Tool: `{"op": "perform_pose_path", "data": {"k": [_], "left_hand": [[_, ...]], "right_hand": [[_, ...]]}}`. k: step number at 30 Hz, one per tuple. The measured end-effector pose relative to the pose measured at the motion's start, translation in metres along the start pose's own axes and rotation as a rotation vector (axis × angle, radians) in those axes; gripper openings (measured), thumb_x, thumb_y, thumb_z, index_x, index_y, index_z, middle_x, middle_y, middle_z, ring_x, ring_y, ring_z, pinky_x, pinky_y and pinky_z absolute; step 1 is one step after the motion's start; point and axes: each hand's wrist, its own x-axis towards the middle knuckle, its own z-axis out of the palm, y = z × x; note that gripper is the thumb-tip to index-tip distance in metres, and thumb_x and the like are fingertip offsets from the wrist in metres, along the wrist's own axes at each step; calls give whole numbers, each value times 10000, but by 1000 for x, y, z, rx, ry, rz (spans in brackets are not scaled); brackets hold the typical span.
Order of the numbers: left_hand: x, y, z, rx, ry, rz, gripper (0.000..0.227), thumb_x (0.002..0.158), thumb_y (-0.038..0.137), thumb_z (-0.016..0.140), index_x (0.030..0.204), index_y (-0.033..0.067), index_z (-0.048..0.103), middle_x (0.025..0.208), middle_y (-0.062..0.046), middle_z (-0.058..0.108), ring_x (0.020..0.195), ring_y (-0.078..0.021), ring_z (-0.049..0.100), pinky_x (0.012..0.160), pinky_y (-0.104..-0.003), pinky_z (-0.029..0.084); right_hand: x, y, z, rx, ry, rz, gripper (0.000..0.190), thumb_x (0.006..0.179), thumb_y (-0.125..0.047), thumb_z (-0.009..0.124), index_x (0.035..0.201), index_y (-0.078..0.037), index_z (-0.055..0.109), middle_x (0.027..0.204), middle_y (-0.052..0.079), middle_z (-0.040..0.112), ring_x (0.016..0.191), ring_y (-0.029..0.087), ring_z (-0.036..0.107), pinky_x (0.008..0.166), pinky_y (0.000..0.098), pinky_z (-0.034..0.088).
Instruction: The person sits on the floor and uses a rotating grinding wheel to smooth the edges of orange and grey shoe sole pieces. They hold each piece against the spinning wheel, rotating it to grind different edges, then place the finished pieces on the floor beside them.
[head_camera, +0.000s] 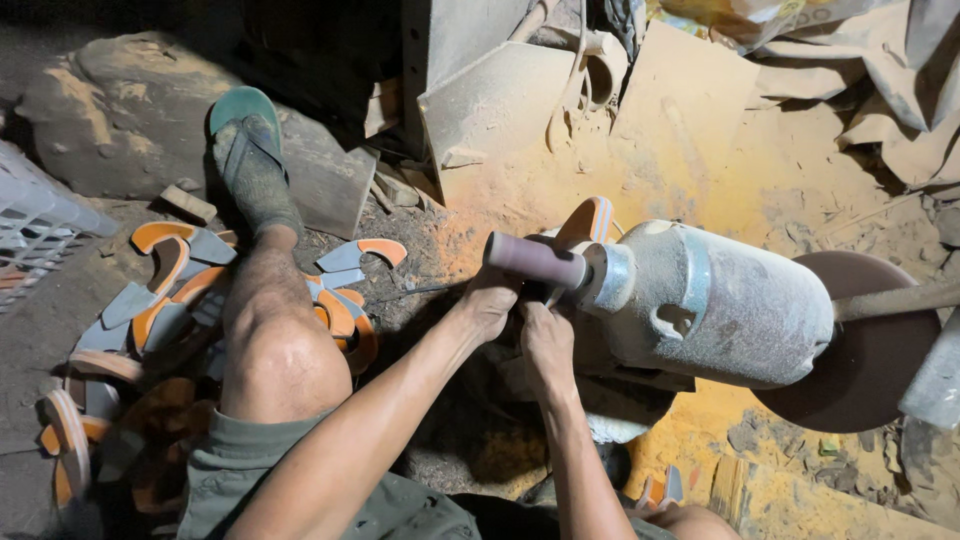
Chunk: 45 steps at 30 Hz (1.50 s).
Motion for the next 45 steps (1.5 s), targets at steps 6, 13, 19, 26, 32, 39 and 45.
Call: {"op": "perform_pose_path", "data": {"k": [6, 13, 19, 26, 32, 39, 45], "left_hand": [[-3, 0, 0, 52, -9, 19, 246, 957, -44, 576, 1178, 29, 655, 1137, -83, 695, 1049, -178, 649, 940, -346, 534], [-39, 17, -3, 96, 208, -30, 175, 1027, 99, 586, 1015, -14, 720, 953, -91, 721, 869, -184, 643, 786, -317, 509], [-35, 32, -2, 83, 192, -20, 246, 942, 46, 530, 1088, 24, 727, 999, -57, 739, 910, -154, 671, 820, -314, 544], [-21, 45, 5, 25, 48, 49, 211, 970, 30, 581, 1124, 35, 725, 1020, -46, 726, 929, -143, 664, 839, -306, 543], [-22, 52, 9, -47, -3, 59, 185, 989, 62, 610, 1129, 45, 729, 1028, -40, 739, 941, -128, 668, 869, -290, 539], [-24, 53, 12, -10, 23, 56, 233, 944, 34, 585, 1132, 56, 721, 1056, -40, 732, 969, -127, 672, 881, -296, 546], [-36, 44, 17, 85, 225, -24, 187, 971, 114, 564, 1064, 62, 718, 1013, -19, 707, 923, -103, 639, 859, -290, 521]], "right_hand": [[-4, -8, 2, -67, 0, -13, 269, 891, -250, 602, 765, -13, 615, 634, -15, 499, 596, 95, 416, 533, 328, 359], [-28, -19, 29, 81, -42, 78, 102, 842, -118, 603, 767, -49, 596, 640, -29, 556, 577, 77, 449, 509, 312, 369], [-37, -31, 34, 117, -184, -136, 212, 856, -56, 561, 648, -41, 524, 580, -62, 437, 484, 49, 326, 429, 319, 245], [-20, -29, 32, -80, -96, -247, 285, 868, -93, 569, 598, -46, 490, 556, -61, 405, 506, 49, 333, 435, 322, 251], [-4, -14, 33, -63, -69, -188, 299, 885, -111, 580, 602, -33, 519, 546, -48, 437, 495, 64, 355, 437, 318, 253], [-13, -25, 32, -69, -97, -211, 257, 875, -91, 567, 630, -24, 528, 568, -41, 449, 510, 67, 365, 448, 311, 278], [-35, -35, 28, -5, -155, -270, 192, 871, -41, 555, 681, -18, 536, 614, -50, 461, 546, 57, 378, 459, 319, 308]]}}
